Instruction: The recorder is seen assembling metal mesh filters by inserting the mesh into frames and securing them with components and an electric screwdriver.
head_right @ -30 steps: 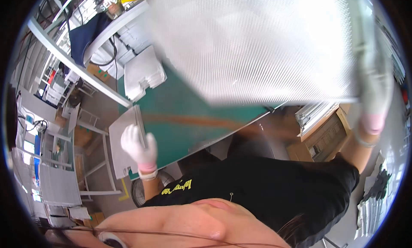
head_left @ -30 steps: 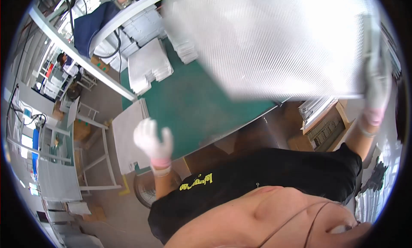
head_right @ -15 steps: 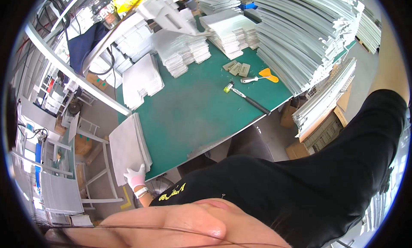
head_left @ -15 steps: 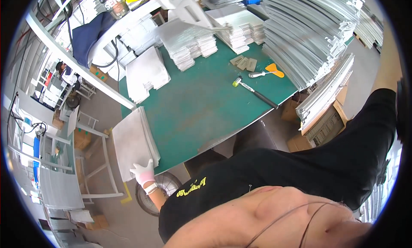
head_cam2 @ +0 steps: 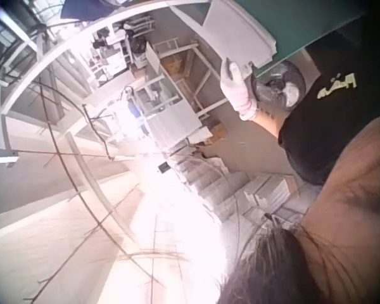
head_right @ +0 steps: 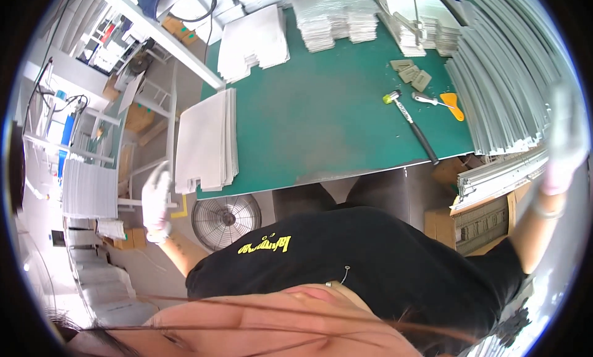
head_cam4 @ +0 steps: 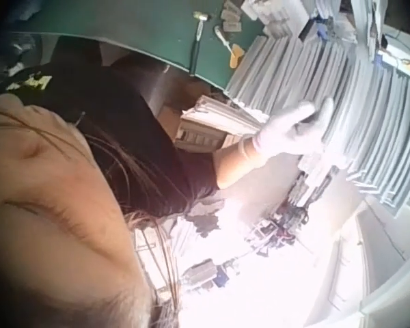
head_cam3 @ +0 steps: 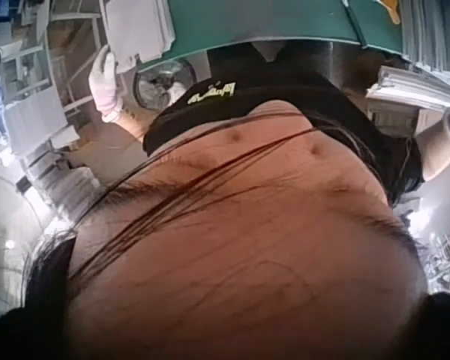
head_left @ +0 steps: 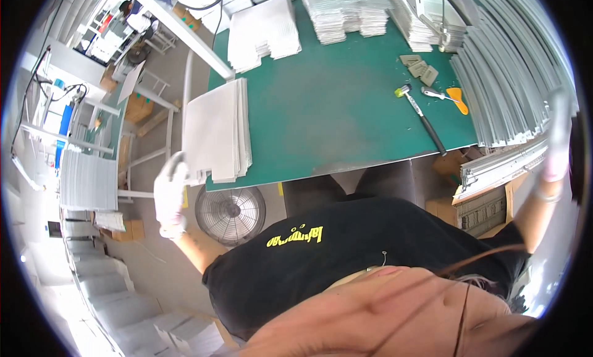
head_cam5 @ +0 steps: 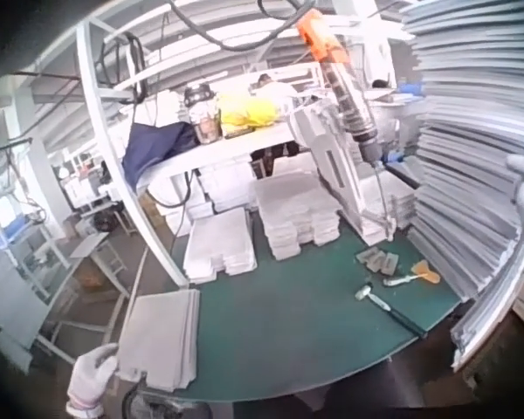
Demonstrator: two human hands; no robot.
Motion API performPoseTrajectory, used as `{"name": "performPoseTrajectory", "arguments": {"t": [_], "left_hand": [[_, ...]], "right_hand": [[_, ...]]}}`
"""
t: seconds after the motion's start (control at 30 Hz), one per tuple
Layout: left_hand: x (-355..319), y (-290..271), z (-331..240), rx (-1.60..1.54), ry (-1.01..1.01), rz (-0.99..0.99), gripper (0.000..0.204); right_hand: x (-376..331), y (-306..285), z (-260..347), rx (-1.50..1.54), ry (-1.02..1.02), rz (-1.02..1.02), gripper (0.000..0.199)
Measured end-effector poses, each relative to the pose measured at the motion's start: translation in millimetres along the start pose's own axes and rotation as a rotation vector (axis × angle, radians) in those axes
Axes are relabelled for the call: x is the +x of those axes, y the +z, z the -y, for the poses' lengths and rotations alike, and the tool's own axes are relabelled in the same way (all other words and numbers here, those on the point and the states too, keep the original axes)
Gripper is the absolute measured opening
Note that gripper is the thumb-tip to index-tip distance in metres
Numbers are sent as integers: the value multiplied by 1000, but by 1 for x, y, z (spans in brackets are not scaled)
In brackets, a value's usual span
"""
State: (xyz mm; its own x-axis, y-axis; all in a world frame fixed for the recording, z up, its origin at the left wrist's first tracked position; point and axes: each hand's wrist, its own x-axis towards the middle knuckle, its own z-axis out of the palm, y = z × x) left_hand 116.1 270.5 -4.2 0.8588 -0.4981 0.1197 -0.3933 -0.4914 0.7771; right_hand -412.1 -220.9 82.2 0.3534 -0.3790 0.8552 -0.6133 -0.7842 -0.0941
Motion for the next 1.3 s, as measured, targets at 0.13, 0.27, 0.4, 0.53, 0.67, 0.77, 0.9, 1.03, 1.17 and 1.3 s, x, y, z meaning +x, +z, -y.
{"name": "performPoseTrajectory", "arguments": {"t": [0.13,0.27,0.4,0.53,0.67,0.77,0.9,1.03,1.17,1.3], "left_hand": [[-39,116,-51,241,274,259,53],[-50,251,-34,153,550,696,66],[37,273,-70,429,491,835,62],[227,270,-14,587,677,103,47],[378,251,50,743,432,-237,68],[409,262,65,634,65,-410,92],[421,268,31,755,101,-313,93],[422,255,10,883,137,-187,94],[445,252,19,544,238,-247,87],[491,101,113,-489,343,0,57]], "right_hand": [[-73,133,124,405,-185,367,30],[-125,269,194,694,-208,585,45],[-158,345,199,282,-237,1033,58],[-156,371,193,209,-327,963,61],[-142,368,203,311,-324,945,60],[-144,370,199,341,-302,929,59],[-142,370,199,357,-270,968,60],[-148,368,196,354,-246,972,60],[-151,366,192,301,-230,964,59],[-125,365,215,395,-394,876,60]]}}
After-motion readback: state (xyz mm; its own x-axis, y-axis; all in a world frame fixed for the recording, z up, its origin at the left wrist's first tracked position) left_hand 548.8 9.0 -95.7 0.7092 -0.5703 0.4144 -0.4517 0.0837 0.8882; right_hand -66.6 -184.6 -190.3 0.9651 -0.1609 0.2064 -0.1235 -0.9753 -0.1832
